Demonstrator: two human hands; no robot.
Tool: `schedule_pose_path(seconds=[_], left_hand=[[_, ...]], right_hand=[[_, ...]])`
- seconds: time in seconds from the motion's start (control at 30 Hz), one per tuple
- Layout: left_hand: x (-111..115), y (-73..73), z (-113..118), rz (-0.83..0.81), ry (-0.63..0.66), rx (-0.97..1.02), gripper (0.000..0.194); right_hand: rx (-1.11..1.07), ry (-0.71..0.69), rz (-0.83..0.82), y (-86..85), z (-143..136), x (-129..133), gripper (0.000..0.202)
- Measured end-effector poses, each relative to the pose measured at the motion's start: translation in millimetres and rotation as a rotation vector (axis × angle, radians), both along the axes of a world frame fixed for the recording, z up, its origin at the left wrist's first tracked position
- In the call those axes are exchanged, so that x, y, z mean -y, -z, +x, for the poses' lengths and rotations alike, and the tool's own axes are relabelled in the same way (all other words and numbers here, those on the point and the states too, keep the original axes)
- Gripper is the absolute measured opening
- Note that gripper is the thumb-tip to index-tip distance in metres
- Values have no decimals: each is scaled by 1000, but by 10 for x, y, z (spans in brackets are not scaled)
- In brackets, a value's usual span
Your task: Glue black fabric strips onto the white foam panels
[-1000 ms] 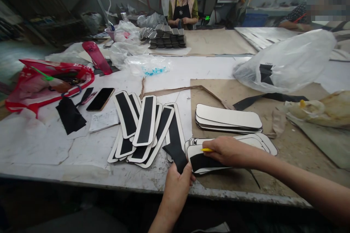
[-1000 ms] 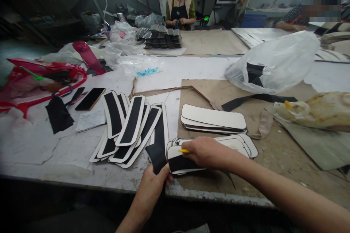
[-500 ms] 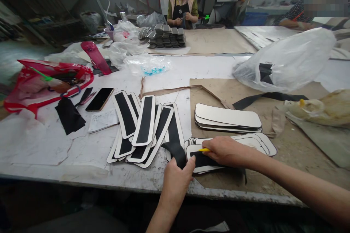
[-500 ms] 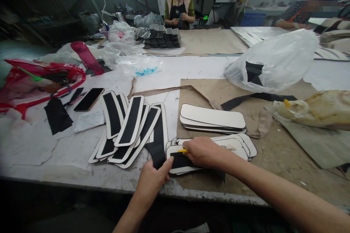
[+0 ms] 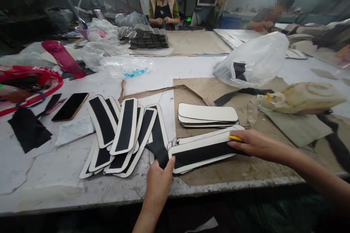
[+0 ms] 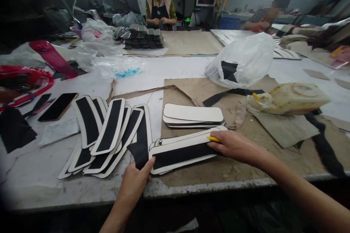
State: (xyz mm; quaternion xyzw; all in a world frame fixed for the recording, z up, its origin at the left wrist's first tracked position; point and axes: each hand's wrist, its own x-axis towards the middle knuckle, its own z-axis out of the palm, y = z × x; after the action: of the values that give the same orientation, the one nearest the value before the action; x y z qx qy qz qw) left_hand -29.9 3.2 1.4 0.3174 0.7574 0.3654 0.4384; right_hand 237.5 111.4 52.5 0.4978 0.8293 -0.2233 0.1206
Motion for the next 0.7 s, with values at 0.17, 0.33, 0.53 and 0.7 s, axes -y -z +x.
schedule_pose_path(seconds=[0.17, 0.33, 0.53, 0.7], left_hand=[[-6, -4, 16, -45, 13, -85, 30], [-12, -24, 60, -43, -48, -102, 30], [-34, -55, 91, -77, -83, -101, 32], [-40, -21, 55, -106, -43, -106, 36]], right_hand=[[95, 145, 158, 115, 41, 6, 27], [166, 188, 203, 170, -54, -29, 28], [165, 219, 147, 212, -25, -70, 28], [126, 212, 123, 239, -12, -87, 25]])
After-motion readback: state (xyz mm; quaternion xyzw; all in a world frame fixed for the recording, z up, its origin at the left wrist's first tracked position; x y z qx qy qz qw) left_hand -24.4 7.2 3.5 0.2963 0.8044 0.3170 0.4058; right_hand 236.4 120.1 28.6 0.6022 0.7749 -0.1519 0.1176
